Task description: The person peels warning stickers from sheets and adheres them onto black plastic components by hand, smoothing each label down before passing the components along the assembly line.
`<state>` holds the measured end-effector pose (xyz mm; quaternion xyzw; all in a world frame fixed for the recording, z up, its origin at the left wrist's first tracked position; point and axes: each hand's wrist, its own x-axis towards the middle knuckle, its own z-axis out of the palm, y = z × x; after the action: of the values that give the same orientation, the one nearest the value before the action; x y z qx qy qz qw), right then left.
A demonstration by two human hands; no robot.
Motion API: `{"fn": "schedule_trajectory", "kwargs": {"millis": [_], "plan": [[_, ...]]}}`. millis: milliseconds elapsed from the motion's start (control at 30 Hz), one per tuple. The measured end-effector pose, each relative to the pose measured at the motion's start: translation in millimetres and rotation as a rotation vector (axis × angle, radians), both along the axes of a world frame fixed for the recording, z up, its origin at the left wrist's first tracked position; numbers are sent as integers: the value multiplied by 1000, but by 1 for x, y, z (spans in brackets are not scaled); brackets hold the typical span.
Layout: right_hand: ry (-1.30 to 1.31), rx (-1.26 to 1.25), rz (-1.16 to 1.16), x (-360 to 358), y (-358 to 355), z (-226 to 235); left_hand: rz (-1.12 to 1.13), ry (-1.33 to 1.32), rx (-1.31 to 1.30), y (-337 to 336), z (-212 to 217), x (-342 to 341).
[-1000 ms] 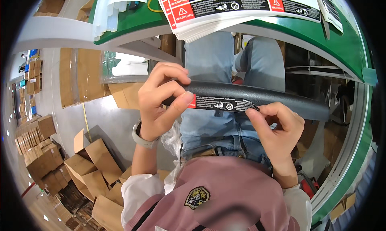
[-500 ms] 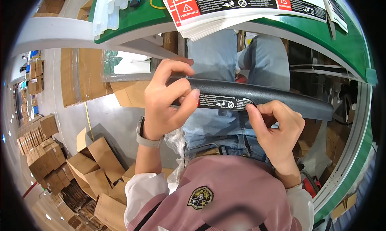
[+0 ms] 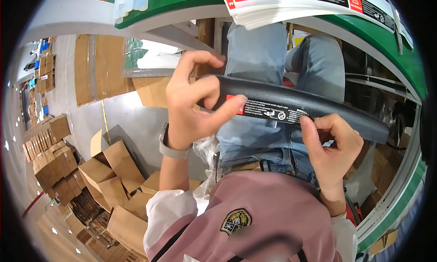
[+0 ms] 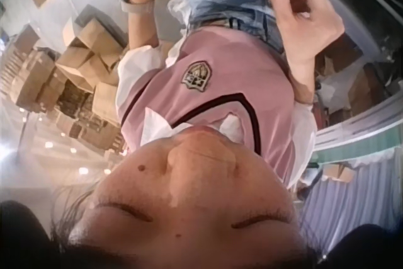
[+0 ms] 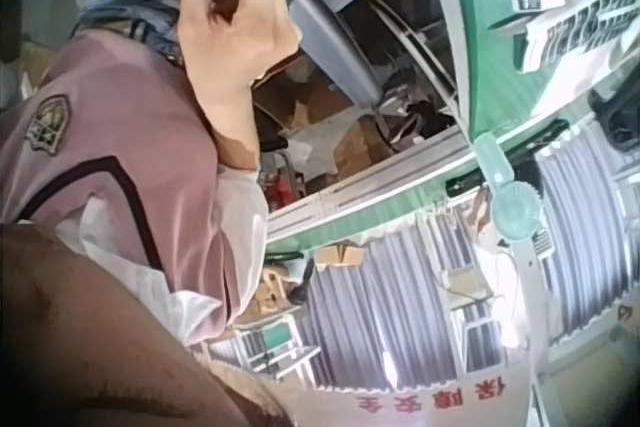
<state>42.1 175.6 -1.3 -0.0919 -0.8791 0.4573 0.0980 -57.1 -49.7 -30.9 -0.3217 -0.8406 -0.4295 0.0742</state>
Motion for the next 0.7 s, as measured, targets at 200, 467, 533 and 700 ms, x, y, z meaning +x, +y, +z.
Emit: {"fn": "schedule_trajectory", "kwargs": {"millis": [200, 467, 533, 700], "plan": [[-26, -25, 3, -2, 2, 0, 54, -450, 381, -1, -18, 8], [-61, -48, -4, -3, 1, 0, 78, -441, 357, -1, -17, 8], [-35, -32, 7, -3, 1, -1, 74, -437, 355, -1, -17, 8], [-20, -8, 4, -2, 1, -2, 90, -448, 375, 2, -18, 9]]}}
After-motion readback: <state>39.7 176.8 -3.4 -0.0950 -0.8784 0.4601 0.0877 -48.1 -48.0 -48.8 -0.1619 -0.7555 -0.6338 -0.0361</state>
